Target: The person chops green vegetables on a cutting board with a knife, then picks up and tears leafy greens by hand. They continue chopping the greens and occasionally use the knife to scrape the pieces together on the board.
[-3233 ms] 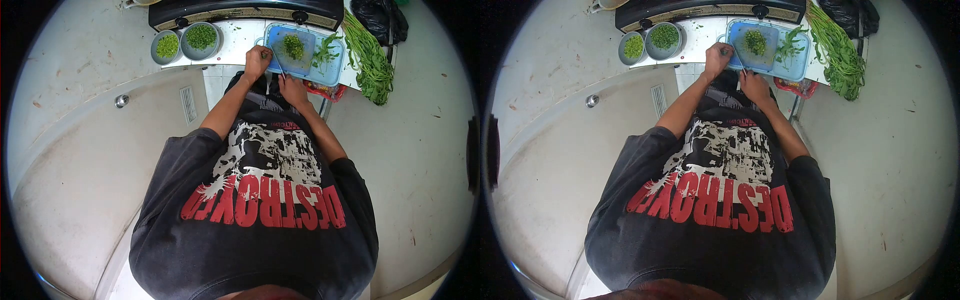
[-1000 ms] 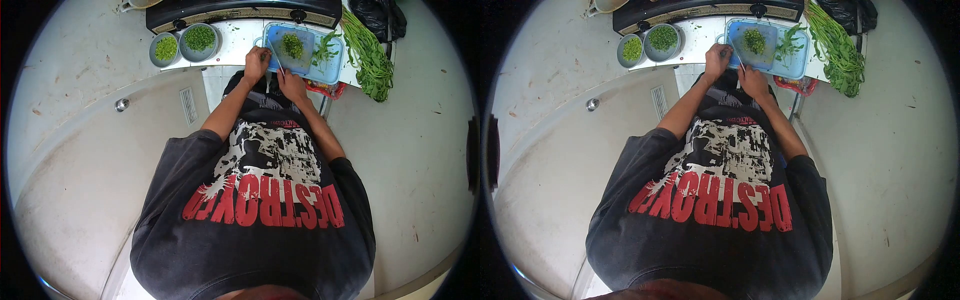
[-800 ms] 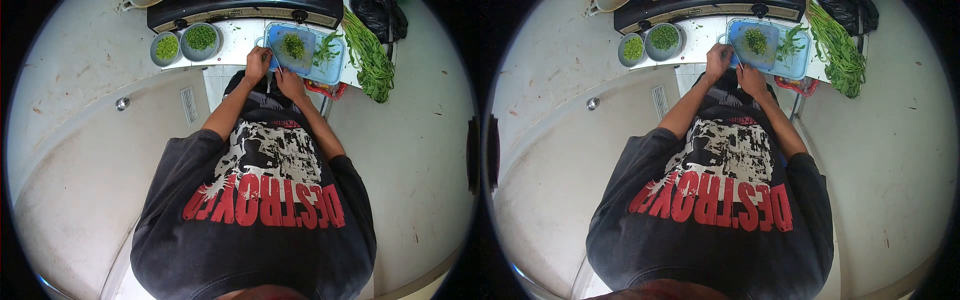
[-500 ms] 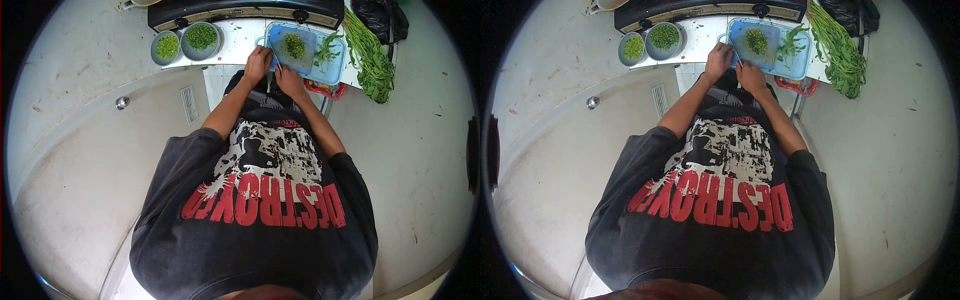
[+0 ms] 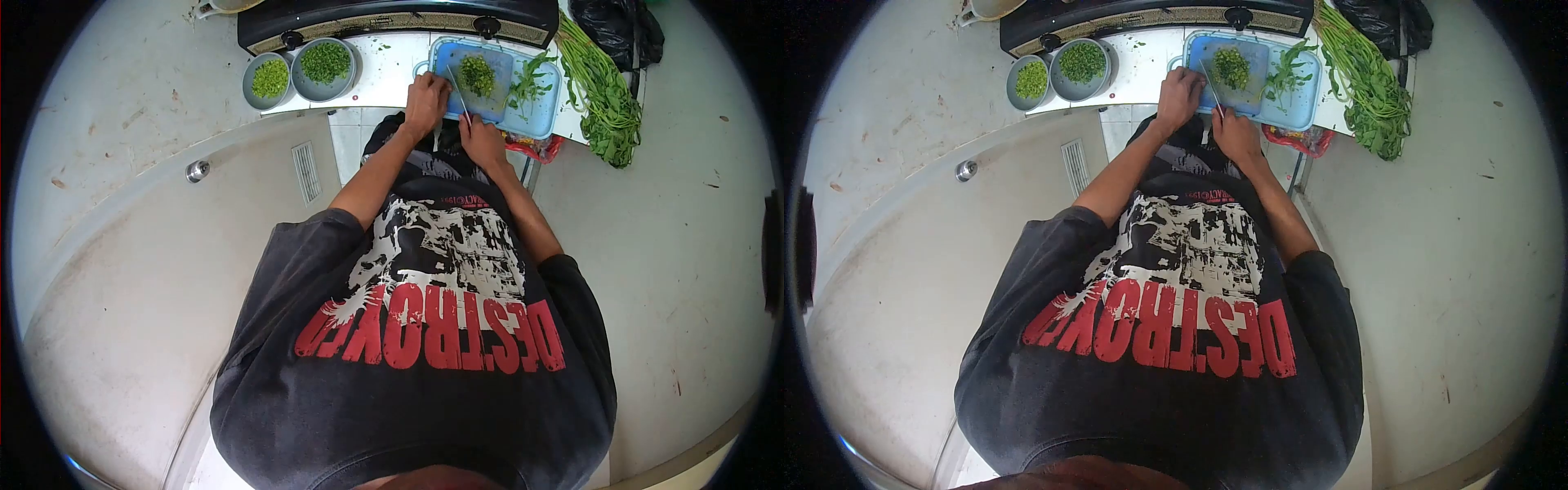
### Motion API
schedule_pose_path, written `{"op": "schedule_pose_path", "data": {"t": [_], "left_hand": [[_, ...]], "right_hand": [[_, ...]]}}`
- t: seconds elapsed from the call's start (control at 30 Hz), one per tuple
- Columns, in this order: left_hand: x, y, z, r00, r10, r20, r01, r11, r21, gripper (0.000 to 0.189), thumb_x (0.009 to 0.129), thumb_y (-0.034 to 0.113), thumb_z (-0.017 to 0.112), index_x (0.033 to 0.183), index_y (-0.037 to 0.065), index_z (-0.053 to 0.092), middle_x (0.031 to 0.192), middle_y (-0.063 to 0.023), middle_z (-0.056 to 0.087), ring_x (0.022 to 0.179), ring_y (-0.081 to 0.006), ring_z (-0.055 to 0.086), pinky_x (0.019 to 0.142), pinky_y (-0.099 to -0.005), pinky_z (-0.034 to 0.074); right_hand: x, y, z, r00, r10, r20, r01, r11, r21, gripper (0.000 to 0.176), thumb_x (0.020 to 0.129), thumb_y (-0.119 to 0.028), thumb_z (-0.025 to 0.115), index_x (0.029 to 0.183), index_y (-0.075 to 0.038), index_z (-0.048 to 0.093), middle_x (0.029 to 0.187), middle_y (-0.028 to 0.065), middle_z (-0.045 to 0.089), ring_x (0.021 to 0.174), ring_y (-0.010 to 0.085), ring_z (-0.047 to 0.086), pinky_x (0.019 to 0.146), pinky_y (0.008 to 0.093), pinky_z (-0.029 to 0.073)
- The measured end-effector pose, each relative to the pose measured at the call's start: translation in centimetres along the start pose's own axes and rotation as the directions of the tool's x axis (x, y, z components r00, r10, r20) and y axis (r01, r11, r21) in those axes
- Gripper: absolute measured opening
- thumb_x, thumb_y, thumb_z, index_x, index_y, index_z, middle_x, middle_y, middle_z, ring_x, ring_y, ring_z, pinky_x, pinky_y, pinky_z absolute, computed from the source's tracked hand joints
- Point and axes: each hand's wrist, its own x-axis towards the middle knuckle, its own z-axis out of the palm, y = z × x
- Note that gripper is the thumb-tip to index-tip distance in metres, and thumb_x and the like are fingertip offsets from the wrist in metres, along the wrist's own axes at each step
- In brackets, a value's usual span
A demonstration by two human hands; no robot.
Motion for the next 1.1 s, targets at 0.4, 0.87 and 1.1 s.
{"op": "schedule_pose_path", "data": {"t": [0.4, 0.87, 1.1], "left_hand": [[0.4, -0.9, 0.9, 0.979, -0.199, -0.041, 0.190, 0.968, -0.165, 0.008, 0.081, 0.005, 0.072, 0.089, 0.005, 0.073, 0.084, -0.0136, 0.069, 0.080, -0.0318, 0.066, 0.074, -0.0407, 0.053], [-0.3, 0.0, -0.9, 0.999, 0.015, -0.028, -0.016, 0.999, -0.031, 0.011, 0.084, 0.005, 0.069, 0.094, 0.004, 0.073, 0.089, -0.0151, 0.065, 0.086, -0.0364, 0.062, 0.077, -0.0448, 0.051], [-0.4, -0.1, -0.5, 0.998, -0.036, -0.054, 0.032, 0.997, -0.064, 0.010, 0.084, 0.006, 0.070, 0.092, 0.003, 0.073, 0.088, -0.0158, 0.064, 0.087, -0.0368, 0.062, 0.079, -0.0453, 0.051]], "right_hand": [[-0.6, 1.1, 1.0, 0.998, -0.059, -0.004, 0.058, 0.998, -0.012, 0.048, 0.104, -0.040, 0.048, 0.094, 0.005, 0.064, 0.069, 0.0292, 0.066, 0.068, 0.0482, 0.067, 0.065, 0.0573, 0.054], [1.8, 0.3, 1.4, 0.999, -0.052, -0.013, 0.052, 0.998, -0.024, 0.047, 0.103, -0.039, 0.050, 0.088, 0.004, 0.064, 0.069, 0.0299, 0.065, 0.069, 0.0491, 0.067, 0.066, 0.0577, 0.054], [-0.3, 1.8, 1.0, 0.999, -0.029, -0.031, 0.030, 0.999, 0.012, 0.046, 0.103, -0.038, 0.050, 0.089, 0.005, 0.064, 0.066, 0.0296, 0.064, 0.066, 0.0479, 0.067, 0.063, 0.0567, 0.055]]}}
